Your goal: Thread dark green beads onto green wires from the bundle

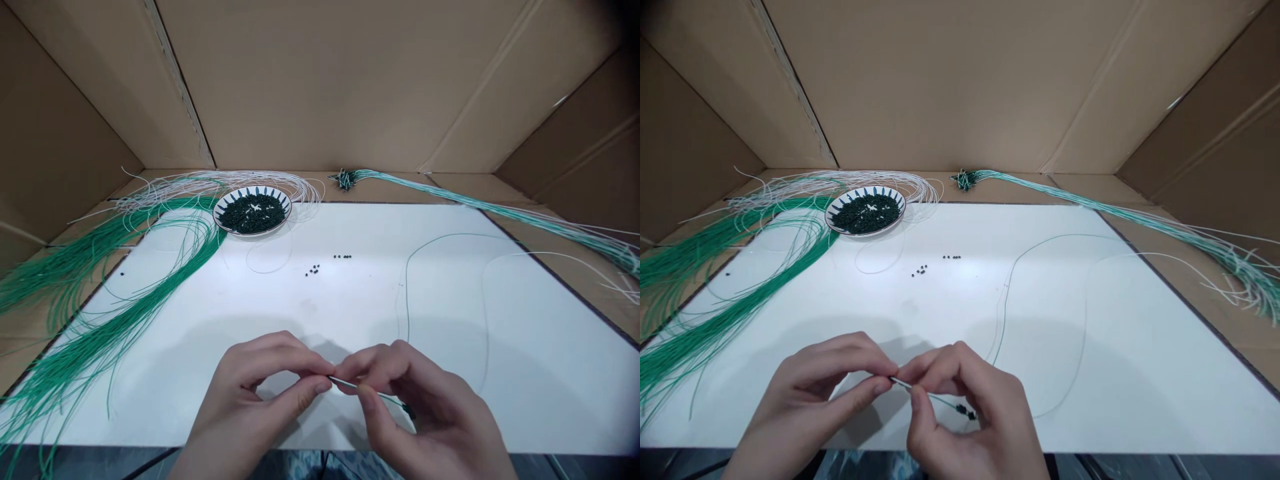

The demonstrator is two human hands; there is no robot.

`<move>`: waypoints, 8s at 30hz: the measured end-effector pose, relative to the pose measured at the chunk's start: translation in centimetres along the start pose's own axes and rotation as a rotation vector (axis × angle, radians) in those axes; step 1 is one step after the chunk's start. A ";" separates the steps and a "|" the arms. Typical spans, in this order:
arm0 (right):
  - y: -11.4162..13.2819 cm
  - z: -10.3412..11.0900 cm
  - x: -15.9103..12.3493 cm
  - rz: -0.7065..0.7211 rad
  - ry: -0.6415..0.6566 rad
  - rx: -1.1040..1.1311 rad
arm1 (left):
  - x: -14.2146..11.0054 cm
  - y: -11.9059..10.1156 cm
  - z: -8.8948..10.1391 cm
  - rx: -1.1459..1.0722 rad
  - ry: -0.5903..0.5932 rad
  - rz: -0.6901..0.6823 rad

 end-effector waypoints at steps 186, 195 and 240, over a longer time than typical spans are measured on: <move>-5.5 5.1 1.6 -0.181 -0.113 0.015 | 12.2 3.7 -1.7 0.859 -0.190 -0.228; -4.9 4.9 1.6 -0.230 -0.126 -0.017 | 11.7 2.9 -2.0 0.632 -0.149 -0.109; -3.1 -1.3 1.0 -0.419 0.084 0.511 | -0.1 3.0 -2.6 -0.756 -0.070 0.389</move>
Point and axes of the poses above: each hand's wrist, its own x-axis towards the middle knuckle, its own z-axis out of the back of the hand, y = z × x, the point moved 3 cm from there along x, towards the middle knuckle, and after that the axes turned 13 degrees about x, right-handed, at the moved point
